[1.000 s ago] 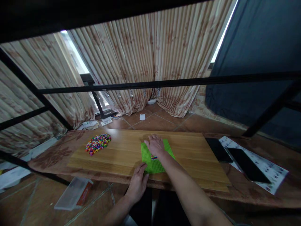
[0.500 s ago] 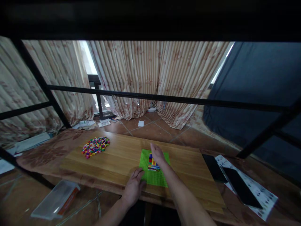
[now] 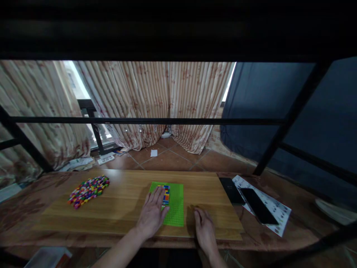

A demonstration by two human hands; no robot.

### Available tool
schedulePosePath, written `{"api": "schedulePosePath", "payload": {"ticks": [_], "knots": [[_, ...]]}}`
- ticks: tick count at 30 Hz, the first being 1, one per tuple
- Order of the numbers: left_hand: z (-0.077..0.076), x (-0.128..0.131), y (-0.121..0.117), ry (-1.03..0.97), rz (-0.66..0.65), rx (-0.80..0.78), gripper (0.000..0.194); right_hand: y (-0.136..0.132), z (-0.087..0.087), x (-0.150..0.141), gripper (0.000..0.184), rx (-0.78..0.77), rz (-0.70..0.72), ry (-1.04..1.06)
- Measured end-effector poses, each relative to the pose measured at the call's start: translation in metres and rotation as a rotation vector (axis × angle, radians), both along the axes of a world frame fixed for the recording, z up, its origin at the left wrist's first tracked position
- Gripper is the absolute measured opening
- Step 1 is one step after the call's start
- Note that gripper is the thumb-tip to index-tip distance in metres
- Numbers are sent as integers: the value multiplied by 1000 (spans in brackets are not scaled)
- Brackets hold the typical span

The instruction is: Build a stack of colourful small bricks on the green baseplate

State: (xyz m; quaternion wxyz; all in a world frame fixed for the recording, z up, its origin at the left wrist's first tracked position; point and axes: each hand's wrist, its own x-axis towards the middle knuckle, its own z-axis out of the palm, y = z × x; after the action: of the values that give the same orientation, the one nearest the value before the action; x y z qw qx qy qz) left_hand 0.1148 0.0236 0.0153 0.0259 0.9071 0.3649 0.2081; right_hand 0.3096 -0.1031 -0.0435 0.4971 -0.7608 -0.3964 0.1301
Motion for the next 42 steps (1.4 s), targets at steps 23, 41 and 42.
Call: {"api": "schedulePosePath", "payload": {"ticks": [23,41,42], "knots": [[-23,26,7,40,-5,118,86,-17,-5,-21,35,-152,121,-522],[-16,37,1,159,67,69,84,-23,-23,-24,40,-207,123,-659],[-17,38,2,166,66,65,84,-22,-24,-25,41,-202,116,-659]]}}
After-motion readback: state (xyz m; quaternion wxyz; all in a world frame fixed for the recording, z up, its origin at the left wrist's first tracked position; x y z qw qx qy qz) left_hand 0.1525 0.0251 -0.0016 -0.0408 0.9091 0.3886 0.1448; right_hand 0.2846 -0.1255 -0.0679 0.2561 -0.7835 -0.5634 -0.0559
